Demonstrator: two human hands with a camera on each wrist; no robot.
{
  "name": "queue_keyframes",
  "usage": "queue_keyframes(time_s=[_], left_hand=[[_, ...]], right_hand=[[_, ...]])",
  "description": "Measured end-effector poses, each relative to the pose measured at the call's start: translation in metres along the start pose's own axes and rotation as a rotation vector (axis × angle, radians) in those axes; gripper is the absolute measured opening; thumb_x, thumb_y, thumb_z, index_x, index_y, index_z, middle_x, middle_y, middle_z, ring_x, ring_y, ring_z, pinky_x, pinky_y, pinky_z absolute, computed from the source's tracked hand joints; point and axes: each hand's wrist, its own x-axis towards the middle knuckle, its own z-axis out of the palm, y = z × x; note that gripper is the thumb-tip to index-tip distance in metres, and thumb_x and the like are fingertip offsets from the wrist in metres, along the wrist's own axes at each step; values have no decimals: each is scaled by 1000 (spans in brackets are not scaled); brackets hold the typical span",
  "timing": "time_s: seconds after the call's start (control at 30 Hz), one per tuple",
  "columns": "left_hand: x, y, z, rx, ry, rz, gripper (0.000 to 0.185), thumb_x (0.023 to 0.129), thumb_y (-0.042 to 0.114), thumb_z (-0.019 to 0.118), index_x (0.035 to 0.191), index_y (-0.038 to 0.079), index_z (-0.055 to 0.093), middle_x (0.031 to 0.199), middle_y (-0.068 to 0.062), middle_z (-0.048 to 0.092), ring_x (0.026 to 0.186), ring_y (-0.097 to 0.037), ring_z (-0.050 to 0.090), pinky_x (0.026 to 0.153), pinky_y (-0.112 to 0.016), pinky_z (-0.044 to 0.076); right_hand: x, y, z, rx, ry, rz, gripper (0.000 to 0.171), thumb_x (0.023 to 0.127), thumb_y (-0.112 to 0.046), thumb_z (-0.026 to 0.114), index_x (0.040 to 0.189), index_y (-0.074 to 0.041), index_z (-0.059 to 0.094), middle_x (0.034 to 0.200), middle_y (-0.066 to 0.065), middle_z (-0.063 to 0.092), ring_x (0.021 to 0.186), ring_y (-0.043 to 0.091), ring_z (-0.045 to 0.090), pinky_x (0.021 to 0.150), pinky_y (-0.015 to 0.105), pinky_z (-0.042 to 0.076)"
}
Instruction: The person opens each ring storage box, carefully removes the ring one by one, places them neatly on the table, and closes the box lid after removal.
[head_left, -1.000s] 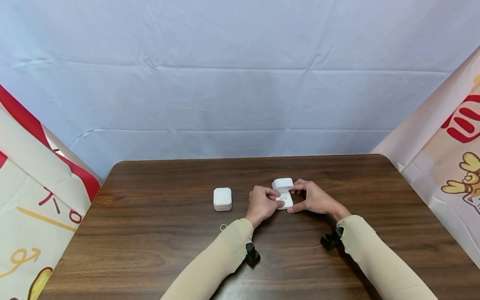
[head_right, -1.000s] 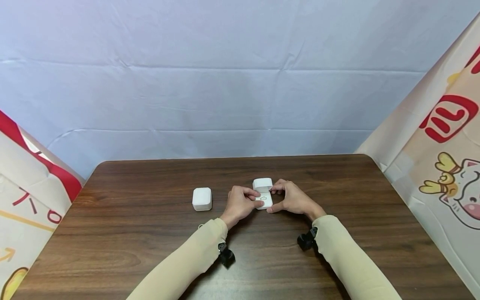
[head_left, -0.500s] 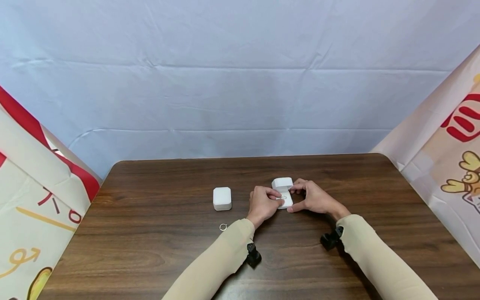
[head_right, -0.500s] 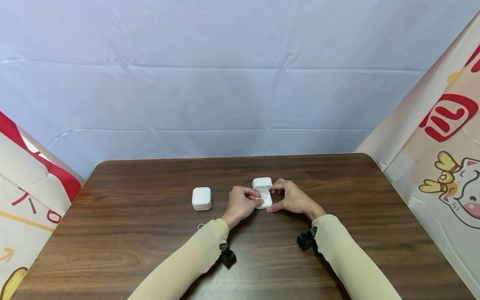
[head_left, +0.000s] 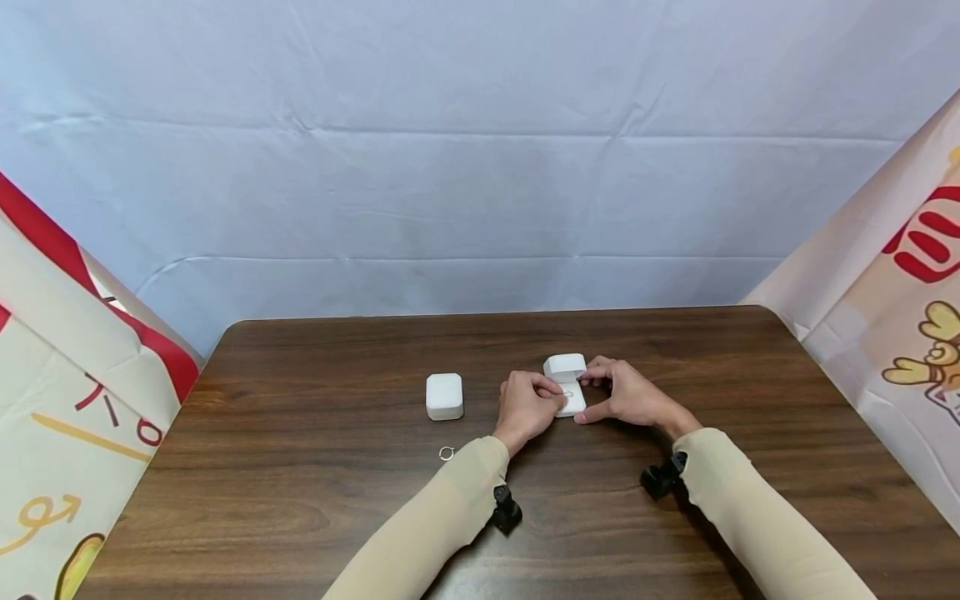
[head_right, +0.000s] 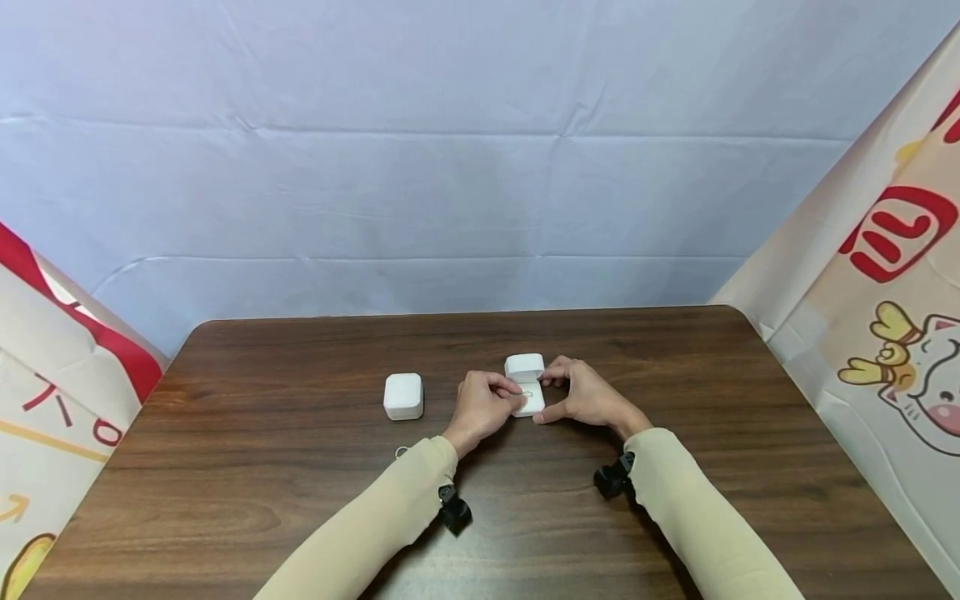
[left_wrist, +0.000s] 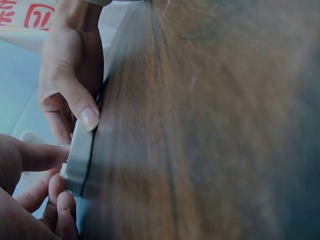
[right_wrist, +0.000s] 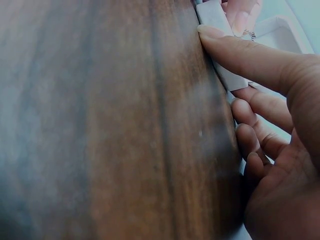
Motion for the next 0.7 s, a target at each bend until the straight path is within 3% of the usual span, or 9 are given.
queue_keyframes(time_s=[0.43, 0.7], left_hand=[[2, -3, 0, -7, -34, 64, 9, 83, 6, 82, 77, 8, 76, 66, 5, 61, 63, -2, 51, 66, -21, 45], [1, -5, 1, -25, -30, 60, 10, 84, 6, 82, 78, 9, 75, 65, 6, 58, 62, -2, 50, 64, -21, 44]], right_hand=[[1, 3, 0, -16, 9, -21, 45, 72, -25, 95, 108, -6, 74, 105, 6, 61, 94, 23, 52, 82, 35, 43], [0, 2, 0, -11, 10, -15, 43, 71, -25, 95, 106, -10, 74, 103, 4, 61, 91, 23, 51, 80, 33, 42]])
